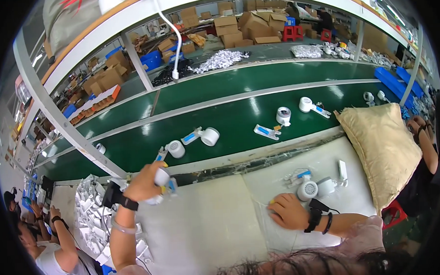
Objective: Assembling and packaging small electronic components at a factory assembly line.
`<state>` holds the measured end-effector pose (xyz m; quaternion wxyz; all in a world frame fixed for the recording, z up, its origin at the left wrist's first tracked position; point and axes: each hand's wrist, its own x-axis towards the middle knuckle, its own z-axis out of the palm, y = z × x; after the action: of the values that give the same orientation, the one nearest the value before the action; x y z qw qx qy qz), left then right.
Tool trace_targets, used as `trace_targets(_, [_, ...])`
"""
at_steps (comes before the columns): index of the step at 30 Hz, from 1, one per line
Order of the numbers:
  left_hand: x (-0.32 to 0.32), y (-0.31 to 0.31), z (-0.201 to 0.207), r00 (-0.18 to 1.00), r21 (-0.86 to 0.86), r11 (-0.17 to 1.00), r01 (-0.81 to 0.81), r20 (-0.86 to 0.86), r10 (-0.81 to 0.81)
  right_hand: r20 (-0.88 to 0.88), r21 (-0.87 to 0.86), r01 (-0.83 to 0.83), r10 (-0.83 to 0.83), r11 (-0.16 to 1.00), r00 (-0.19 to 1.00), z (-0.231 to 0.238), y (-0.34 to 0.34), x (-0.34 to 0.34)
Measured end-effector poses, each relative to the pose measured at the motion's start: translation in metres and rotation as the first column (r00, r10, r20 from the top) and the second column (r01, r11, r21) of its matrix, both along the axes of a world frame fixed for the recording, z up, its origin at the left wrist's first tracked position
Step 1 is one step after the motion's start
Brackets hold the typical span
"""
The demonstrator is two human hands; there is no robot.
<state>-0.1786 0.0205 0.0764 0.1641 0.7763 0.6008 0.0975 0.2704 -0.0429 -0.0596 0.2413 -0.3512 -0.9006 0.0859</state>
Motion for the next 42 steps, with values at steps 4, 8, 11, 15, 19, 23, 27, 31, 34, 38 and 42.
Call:
trace_targets(4, [0.087, -0.037, -0.034, 0.975, 0.041, 0.978, 0.204, 0.081, -0.207, -0.039, 0.043, -0.034, 0.036, 0.998, 0.999, 0.002, -0.001, 0.0])
trace_targets(8, [0.184, -0.048, -0.07, 0.961, -0.011, 0.971, 0.237, 0.149, -0.233, -0.15, -0.003, -0.051, 0.05, 0.999, 0.987, -0.002, 0.002, 0.01])
trace_targets(11, [0.229, -0.045, -0.089, 0.922, 0.067, 0.955, 0.288, 0.252, -0.296, -0.323, -0.145, 0.005, -0.052, 0.989, 0.945, 0.004, -0.005, 0.013])
trace_targets(15, [0.264, -0.04, -0.083, 0.651, -0.094, 0.914, 0.394, 0.731, -0.205, -0.425, -0.227, -0.036, -0.066, 0.973, 0.903, 0.041, -0.013, 0.034])
trace_targets(19, [0.266, -0.02, -0.051, 0.656, -0.241, 0.897, 0.371, 0.751, -0.069, -0.244, -0.243, -0.06, -0.001, 0.968, 0.97, 0.096, -0.004, 0.08])
trace_targets(23, [0.26, 0.04, -0.061, 0.759, -0.092, 0.947, 0.306, 0.625, -0.184, 0.05, -0.191, -0.019, 0.029, 0.981, 0.998, 0.126, 0.049, 0.116])
trace_targets(27, [0.259, 0.138, -0.125, 0.918, 0.293, 0.926, 0.237, 0.245, -0.312, 0.225, -0.029, 0.109, -0.1, 0.994, 0.969, 0.092, 0.155, 0.108])
trace_targets(31, [0.242, 0.199, -0.185, 0.958, 0.424, 0.887, 0.183, 0.126, -0.258, 0.314, 0.133, 0.141, -0.177, 0.981, 0.933, 0.042, 0.244, 0.037])
trace_targets(34, [0.295, 0.199, -0.135, 0.969, 0.163, 0.957, 0.241, -0.098, -0.227, 0.242, 0.183, 0.117, -0.16, 0.976, 0.957, 0.014, 0.272, 0.026])
trace_targets(38, [0.284, 0.201, -0.139, 0.925, 0.251, 0.907, 0.339, -0.263, -0.273, 0.535, 0.393, 0.092, -0.309, 0.915, 0.786, -0.01, 0.287, 0.002])
trace_targets(42, [0.285, 0.202, -0.137, 0.978, 0.186, 0.962, 0.2, -0.1, -0.184, 0.489, 0.482, 0.048, -0.314, 0.875, 0.814, -0.007, 0.285, 0.007])
